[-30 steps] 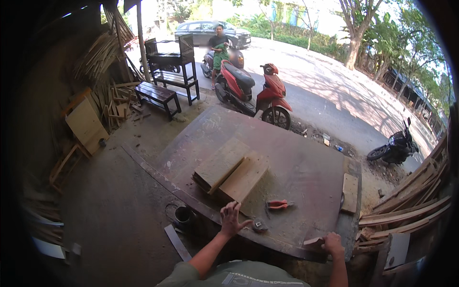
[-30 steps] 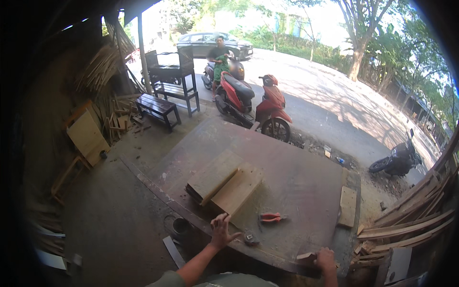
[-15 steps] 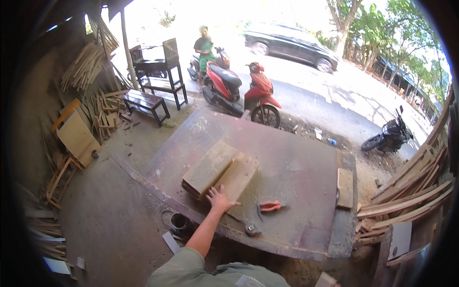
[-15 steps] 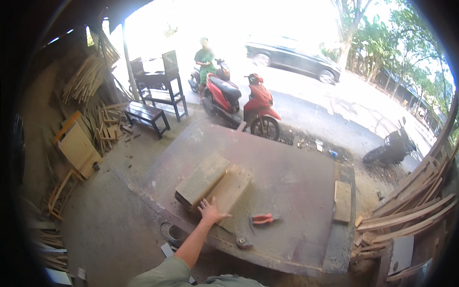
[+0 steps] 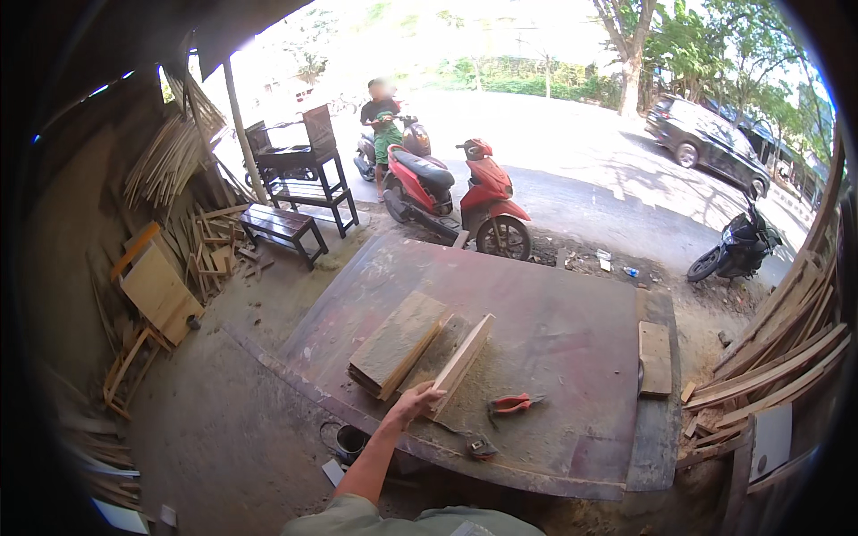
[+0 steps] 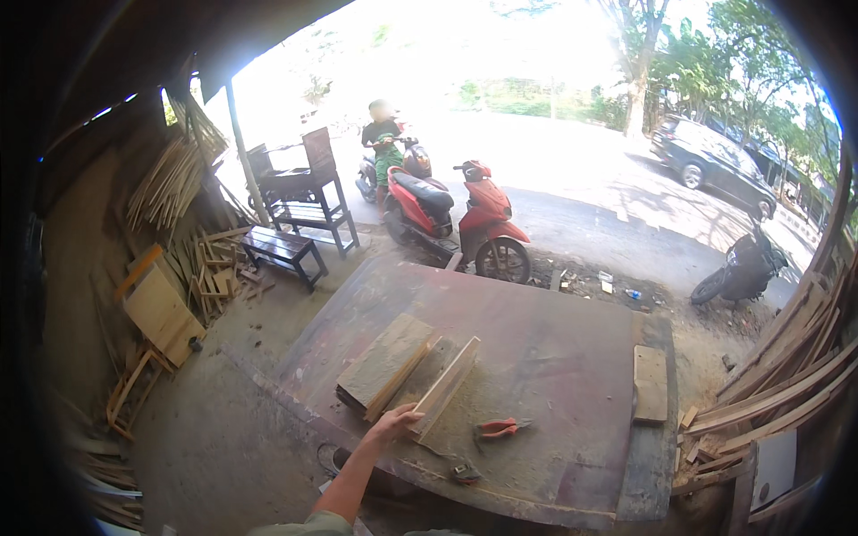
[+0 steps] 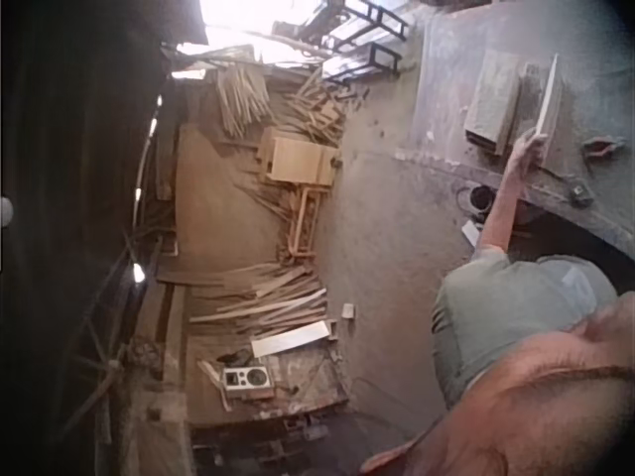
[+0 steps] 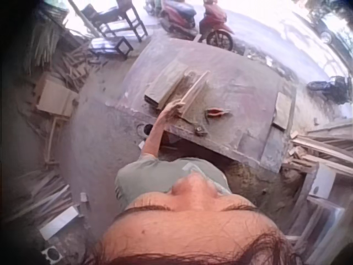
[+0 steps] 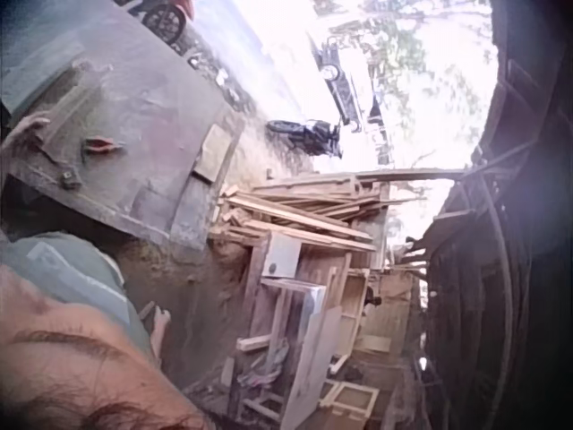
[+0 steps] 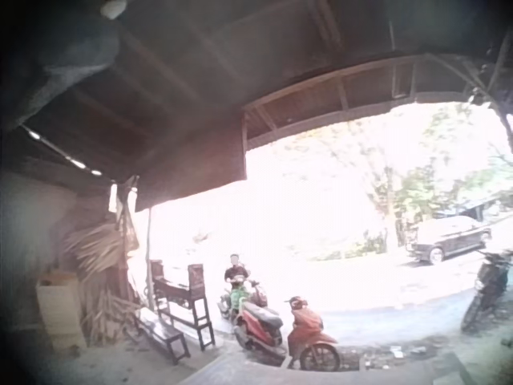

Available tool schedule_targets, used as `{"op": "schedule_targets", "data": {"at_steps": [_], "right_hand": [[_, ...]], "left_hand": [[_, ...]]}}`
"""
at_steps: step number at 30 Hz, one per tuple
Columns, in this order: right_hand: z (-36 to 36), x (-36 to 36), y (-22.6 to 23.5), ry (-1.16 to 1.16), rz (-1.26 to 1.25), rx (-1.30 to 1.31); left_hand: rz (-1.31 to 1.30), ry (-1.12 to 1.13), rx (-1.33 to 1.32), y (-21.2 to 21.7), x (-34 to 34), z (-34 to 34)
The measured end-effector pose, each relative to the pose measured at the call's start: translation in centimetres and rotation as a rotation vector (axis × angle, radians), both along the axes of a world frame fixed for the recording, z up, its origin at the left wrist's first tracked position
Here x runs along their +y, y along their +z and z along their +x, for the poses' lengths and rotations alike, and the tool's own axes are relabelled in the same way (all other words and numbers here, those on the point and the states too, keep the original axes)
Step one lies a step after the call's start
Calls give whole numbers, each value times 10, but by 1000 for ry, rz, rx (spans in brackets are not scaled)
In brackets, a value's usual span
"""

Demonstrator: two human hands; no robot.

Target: The person handles and sorts small wooden blocks on a workbench and then moves to organize similar pieces on the workshop floor by hand.

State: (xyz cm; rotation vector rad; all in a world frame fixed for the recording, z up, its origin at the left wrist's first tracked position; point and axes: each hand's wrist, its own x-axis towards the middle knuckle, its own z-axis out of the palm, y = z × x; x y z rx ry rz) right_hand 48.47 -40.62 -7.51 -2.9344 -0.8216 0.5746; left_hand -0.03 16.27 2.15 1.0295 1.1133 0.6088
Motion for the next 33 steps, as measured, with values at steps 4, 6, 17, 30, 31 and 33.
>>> {"op": "schedule_targets", "data": {"at_steps": [4, 6, 17, 30, 31, 33], "right_hand": [[14, 80, 15, 37, 370, -136], [35, 139, 13, 42, 597, -112], [96, 265, 30, 147, 966, 788], [163, 263, 3, -294, 1017, 504], [166, 265, -2, -276, 1013, 462], [172, 264, -9, -241, 1004, 376]], "left_hand": [[-169, -139, -230, -13, -40, 0], [-256, -221, -386, -23, -52, 23], [-763, -819, -116, 17, -101, 194], [-207, -406, -80, -62, -85, 348], [-190, -436, -66, -70, -81, 352], [-157, -500, -39, -94, -72, 360]]}}
